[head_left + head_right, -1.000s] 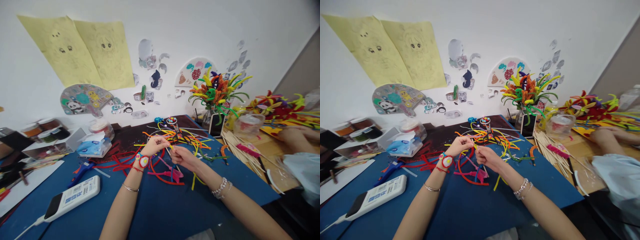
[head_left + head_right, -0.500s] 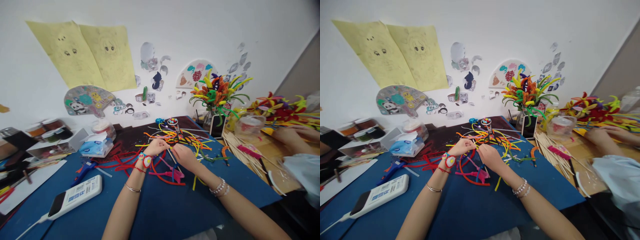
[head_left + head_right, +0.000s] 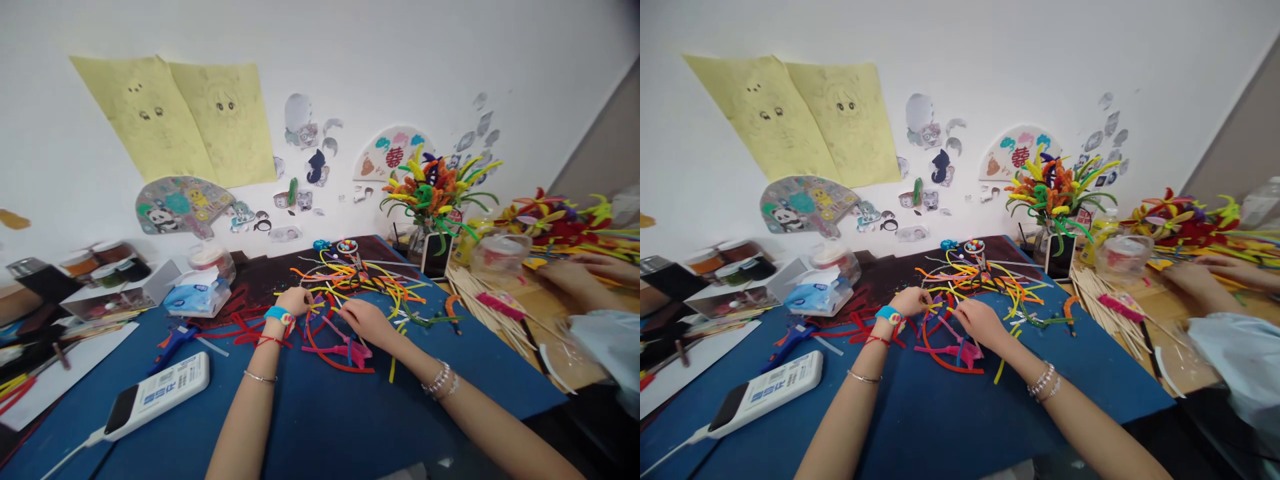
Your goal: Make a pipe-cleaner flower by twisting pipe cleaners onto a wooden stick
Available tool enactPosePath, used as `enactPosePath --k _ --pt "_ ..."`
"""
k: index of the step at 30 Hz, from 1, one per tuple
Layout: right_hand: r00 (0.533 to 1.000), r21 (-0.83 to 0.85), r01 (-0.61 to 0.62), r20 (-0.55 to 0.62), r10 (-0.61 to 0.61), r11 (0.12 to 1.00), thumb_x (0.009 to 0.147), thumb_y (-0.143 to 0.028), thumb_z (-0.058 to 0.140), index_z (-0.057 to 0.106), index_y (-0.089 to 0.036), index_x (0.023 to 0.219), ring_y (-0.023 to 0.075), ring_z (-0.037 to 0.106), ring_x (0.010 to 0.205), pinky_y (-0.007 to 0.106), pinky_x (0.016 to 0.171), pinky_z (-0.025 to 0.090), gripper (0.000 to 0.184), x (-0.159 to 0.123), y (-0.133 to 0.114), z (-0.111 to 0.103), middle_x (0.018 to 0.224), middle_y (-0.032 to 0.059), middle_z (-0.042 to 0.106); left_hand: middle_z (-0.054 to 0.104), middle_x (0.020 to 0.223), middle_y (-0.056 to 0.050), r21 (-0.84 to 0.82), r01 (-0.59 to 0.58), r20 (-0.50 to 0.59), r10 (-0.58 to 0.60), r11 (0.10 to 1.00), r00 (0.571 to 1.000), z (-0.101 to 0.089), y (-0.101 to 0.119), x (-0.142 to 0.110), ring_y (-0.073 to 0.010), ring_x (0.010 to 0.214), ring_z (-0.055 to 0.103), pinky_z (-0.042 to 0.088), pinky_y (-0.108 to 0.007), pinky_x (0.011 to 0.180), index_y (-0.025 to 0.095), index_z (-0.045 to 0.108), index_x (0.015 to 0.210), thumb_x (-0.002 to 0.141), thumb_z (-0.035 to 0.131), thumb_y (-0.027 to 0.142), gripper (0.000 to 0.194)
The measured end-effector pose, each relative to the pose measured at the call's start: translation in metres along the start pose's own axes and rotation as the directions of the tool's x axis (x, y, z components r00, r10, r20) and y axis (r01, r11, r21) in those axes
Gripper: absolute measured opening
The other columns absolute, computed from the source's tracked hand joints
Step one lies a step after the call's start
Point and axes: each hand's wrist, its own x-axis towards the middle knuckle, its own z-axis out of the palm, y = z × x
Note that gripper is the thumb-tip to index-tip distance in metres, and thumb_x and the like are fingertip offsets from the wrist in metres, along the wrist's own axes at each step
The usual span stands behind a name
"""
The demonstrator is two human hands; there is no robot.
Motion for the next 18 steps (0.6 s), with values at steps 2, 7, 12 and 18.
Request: enactPosePath --k 2,7,12,18 --pt "1.0 -0.008 -0.006 0.03 0.006 1.0 0.087 -0.033 0.038 0.055 -0.017 0.07 0.0134 0.051 0.07 0.024 0.063 0.035 0.029 -0.001 0.003 0.0 0.069 0.0033 0.057 0.065 0.081 -0.004 0.018 0.011 -0.002 -0.011 1.0 1.0 0.006 -0.003 0.001 -0.0151 0.073 0.058 0.04 -0.02 0.06 0.023 0.068 0.08 0.061 0.062 0.021 0.02" --pt "0.994 -0.041 0.014 0.111 -0.009 0.999 0.082 -0.037 0.047 0.06 -0.018 0.061 0.0139 0.049 0.067 0.024 0.059 0.033 0.031 -0.001 0.004 0.0 0.063 0.0032 0.055 0.066 0.079 -0.007 0.069 0.043 -0.025 -0.041 0.997 0.999 0.007 -0.006 0.001 -0.0186 0.074 0.059 0.042 -0.026 0.065 0.021 0.068 0.074 0.063 0.059 0.022 0.014" --pt "0.992 -0.059 0.009 0.13 -0.001 0.998 0.083 -0.035 0.046 0.061 -0.019 0.062 0.0147 0.051 0.069 0.024 0.061 0.035 0.03 -0.002 0.006 0.0 0.062 0.0034 0.056 0.066 0.076 -0.006 0.08 0.035 -0.05 -0.032 0.996 0.998 -0.009 -0.006 -0.006 -0.0164 0.07 0.059 0.041 -0.024 0.064 0.02 0.068 0.072 0.065 0.057 0.024 0.014" --pt "0.992 0.052 -0.036 -0.123 0.042 0.998 0.084 -0.025 0.044 0.059 -0.021 0.1 0.0169 0.052 0.087 0.028 0.075 0.041 0.022 0.002 -0.002 -0.01 0.087 0.0059 0.058 0.066 0.069 -0.003 -0.082 -0.182 0.048 0.186 0.98 0.981 -0.021 0.018 -0.013 -0.0112 0.061 0.056 0.039 -0.019 0.059 0.017 0.07 0.073 0.068 0.054 0.031 0.021"
